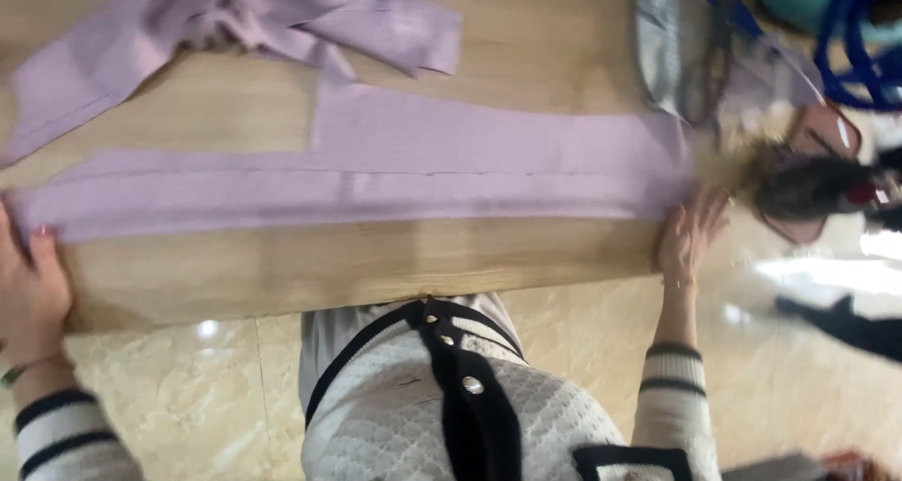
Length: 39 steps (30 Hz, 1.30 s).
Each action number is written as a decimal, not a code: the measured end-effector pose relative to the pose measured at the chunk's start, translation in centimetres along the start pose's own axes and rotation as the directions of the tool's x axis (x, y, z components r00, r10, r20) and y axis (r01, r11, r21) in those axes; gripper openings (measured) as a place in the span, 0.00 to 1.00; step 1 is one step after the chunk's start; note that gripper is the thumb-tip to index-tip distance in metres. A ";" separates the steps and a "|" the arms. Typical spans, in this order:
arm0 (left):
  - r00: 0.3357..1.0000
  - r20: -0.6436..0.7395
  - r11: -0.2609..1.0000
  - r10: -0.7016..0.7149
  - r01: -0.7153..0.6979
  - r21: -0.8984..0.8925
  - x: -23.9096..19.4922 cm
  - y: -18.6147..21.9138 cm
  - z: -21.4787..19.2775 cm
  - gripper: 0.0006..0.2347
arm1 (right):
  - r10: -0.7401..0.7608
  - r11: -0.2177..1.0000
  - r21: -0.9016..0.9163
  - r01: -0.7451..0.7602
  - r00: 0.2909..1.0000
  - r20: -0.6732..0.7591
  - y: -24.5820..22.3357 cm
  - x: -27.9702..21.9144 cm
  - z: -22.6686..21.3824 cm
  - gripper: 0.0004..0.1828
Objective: Measuring, marking, and cutting fabric pieces on a production table using a ruler, pen, and tailor scissors.
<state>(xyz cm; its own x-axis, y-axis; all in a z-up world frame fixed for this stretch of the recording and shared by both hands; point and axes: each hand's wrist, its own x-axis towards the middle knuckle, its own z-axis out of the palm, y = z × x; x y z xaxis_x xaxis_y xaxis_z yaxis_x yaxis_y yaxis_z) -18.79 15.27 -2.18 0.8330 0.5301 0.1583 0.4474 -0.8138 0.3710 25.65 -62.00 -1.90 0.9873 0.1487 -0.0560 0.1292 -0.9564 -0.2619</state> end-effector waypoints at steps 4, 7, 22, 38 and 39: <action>0.904 -0.291 0.930 -0.313 0.354 0.101 -2.5 -0.6 2.1 0.22 | -0.115 0.988 0.083 0.129 0.982 -0.153 -7.3 -1.7 1.9 0.39; 0.846 -0.201 0.867 -0.494 0.497 -0.039 -3.6 2.0 1.8 0.26 | -0.319 0.940 0.095 0.329 0.942 -0.108 -15.0 -3.2 3.4 0.34; 0.995 0.012 0.990 -0.103 0.102 0.100 -1.0 -2.1 -1.8 0.26 | -0.671 0.718 -0.008 0.696 0.696 0.254 -36.3 -9.0 7.6 0.34; 0.990 -0.121 0.992 -0.077 0.088 0.089 -0.8 6.8 1.6 0.27 | -0.685 0.722 0.174 0.669 0.727 0.047 -34.3 -12.1 5.2 0.36; 0.993 -0.110 0.995 -0.054 0.062 0.077 -0.9 8.9 2.8 0.27 | -0.665 0.741 0.162 0.651 0.746 0.043 -33.6 -12.1 5.9 0.36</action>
<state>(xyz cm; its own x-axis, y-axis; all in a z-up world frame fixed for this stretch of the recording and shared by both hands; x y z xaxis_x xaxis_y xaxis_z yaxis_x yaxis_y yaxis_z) -14.60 6.87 -1.61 0.7670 0.5960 0.2376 0.5221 -0.7950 0.3087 8.84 -30.16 1.91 0.6465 0.7575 0.0905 0.7237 -0.5714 -0.3870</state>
